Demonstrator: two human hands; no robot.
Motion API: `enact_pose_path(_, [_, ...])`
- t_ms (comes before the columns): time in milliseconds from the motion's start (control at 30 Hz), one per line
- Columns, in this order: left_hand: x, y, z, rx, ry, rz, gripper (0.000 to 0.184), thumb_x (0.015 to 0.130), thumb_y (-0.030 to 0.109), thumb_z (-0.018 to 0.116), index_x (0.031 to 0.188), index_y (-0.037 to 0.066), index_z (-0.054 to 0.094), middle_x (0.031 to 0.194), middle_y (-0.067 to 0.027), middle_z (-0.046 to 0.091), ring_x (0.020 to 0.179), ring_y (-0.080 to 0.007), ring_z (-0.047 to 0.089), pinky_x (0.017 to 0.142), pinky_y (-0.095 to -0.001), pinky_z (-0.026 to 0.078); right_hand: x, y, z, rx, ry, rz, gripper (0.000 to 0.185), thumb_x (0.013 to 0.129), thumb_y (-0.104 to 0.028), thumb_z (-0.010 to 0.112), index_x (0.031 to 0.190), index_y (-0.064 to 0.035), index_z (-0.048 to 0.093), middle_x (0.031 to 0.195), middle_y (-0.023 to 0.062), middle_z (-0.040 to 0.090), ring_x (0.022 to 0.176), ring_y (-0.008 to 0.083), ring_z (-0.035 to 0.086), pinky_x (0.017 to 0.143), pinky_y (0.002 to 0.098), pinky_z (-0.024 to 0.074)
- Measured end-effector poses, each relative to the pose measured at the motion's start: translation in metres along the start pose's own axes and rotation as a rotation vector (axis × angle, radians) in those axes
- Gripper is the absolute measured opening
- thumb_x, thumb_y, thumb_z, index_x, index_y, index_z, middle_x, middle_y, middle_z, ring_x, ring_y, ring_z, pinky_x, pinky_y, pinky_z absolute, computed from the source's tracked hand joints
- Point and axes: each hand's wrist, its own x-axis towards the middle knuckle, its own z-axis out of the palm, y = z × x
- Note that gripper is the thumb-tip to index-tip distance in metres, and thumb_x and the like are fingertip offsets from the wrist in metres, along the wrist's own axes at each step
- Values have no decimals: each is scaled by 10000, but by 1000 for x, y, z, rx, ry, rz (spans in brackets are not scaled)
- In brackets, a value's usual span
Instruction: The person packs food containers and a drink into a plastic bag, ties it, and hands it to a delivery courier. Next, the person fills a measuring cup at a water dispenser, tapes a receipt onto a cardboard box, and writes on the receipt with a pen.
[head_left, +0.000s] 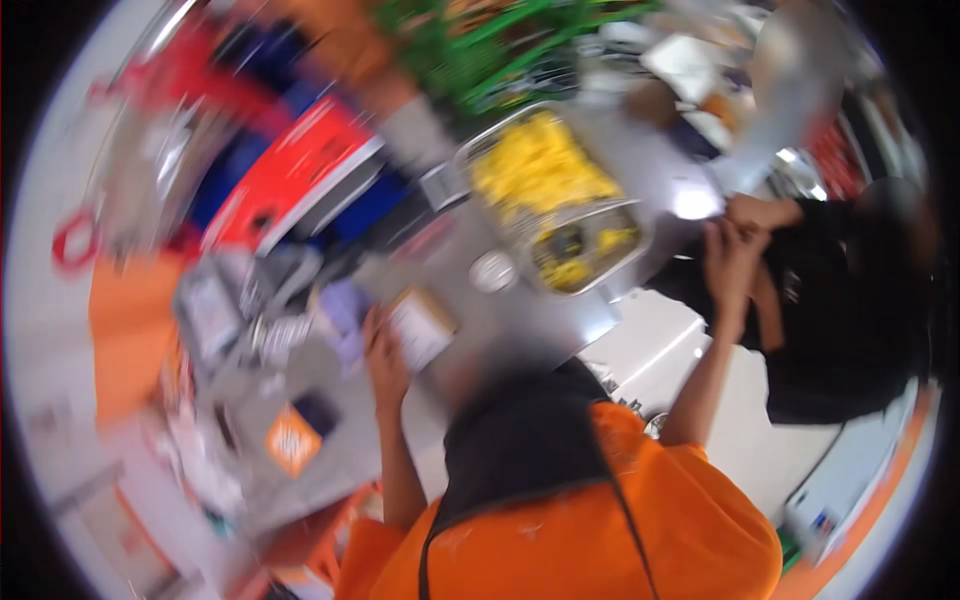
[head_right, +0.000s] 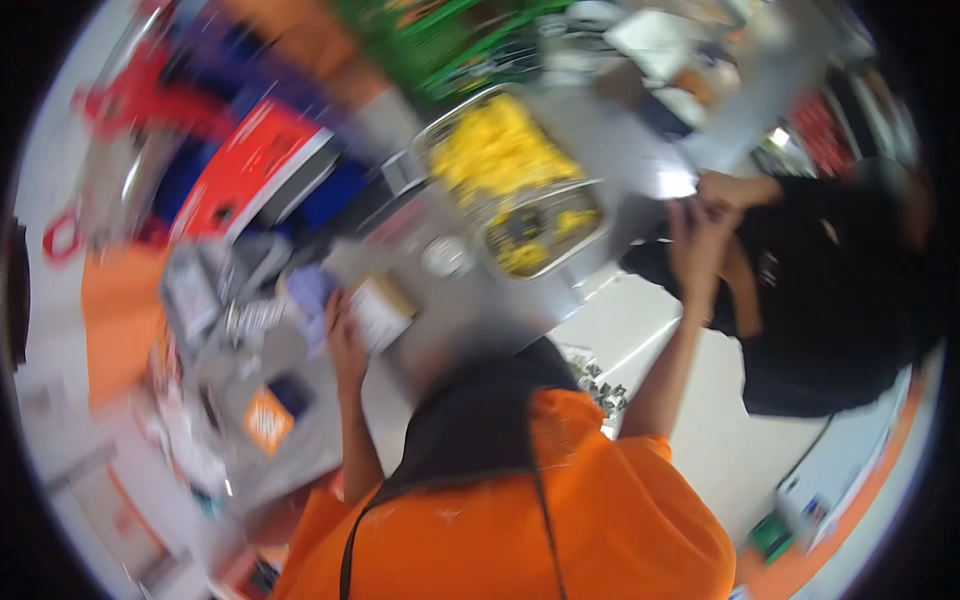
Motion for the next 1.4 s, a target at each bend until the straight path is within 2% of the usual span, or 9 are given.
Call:
enact_pose_path(167, [-8, 20, -17, 130, -31, 127, 640, 841, 303, 751, 1413, 105, 543, 1562, -180, 324, 1443, -398, 279, 1158, -465, 282, -24, 30, -15, 172, -90, -307, 236, 896, -7, 636, 1132, -2, 649, 1211, 225, 416, 1097, 359, 520, 908, 399, 471])
enact_pose_path(333, [-16, 8, -15, 156, -100, 211, 697, 792, 417, 789, 1401, 158, 569, 1595, -153, 275, 1457, -421, 215, 1165, -508, 274, -33, 96, -10, 651, -145, -31, 206, 967, -13, 557, 1151, 55, 621, 1188, 170, 482, 973, 283, 618, 831, 357, 524])
enact_pose_path(500, [-16, 3, -13, 121, -84, 196, 664, 804, 442, 771, 1377, 155, 596, 1587, -146, 298, 1464, -403, 204, 1168, -501, 273, -73, -150, -93, 1055, 212, 127, 224, 1040, -110, 464, 1132, 80, 539, 847, 174, 653, 708, 240, 657, 695, 343, 578])
enact_pose_path(633, [-14, -7, -7, 74, -41, 232, 655, 804, 430, 774, 1373, 154, 601, 1596, -153, 275, 1465, -406, 196, 1169, -496, 275, -120, -232, -17, 1284, -277, -7, 50, 899, -6, 666, 939, 22, 654, 816, 98, 658, 641, 138, 610, 553, 243, 481])
enact_pose_path(800, [-16, -7, -11, -44, -35, 239, 670, 778, 364, 804, 1381, 159, 598, 1608, -154, 248, 1476, -425, 162, 1178, -512, 234, -151, -277, 69, 2064, -904, 196, 93, 905, 47, 560, 969, -17, 582, 830, 115, 610, 619, 163, 560, 585, 281, 448])
enact_pose_path(933, [-26, -10, -1, -75, 38, 189, 675, 779, 402, 800, 1388, 199, 592, 1622, -195, 137, 1474, -470, 134, 1173, -546, 240, -158, -312, 58, 1802, -1106, 241, 358, 926, -3, 579, 1282, 37, 577, 956, 163, 682, 794, 225, 651, 732, 319, 518])
enact_pose_path(1033, [-28, -12, 2, -94, 54, 179, 686, 772, 413, 803, 1393, 216, 586, 1620, -206, 103, 1468, -496, 122, 1168, -568, 242, -158, -310, 84, 1424, -1009, -198, 239, 947, -54, 631, 1168, 36, 619, 869, 137, 688, 720, 180, 638, 684, 304, 513])
enact_pose_path(1167, [-26, -15, 3, -104, 54, 195, 701, 761, 374, 813, 1405, 239, 573, 1615, -200, 114, 1467, -495, 123, 1169, -574, 244, -146, -308, 89, 1218, -1015, -197, 117, 962, -89, 649, 943, 26, 638, 862, 132, 708, 681, 133, 646, 601, 266, 507])
enact_pose_path(1400, [-27, -14, 3, -99, 27, 187, 701, 758, 329, 811, 1409, 238, 566, 1613, -191, 122, 1468, -478, 140, 1169, -562, 257, -144, -315, 87, 1113, -1142, -377, 129, 956, -4, 565, 981, 63, 671, 779, 119, 699, 661, 128, 637, 612, 260, 521])
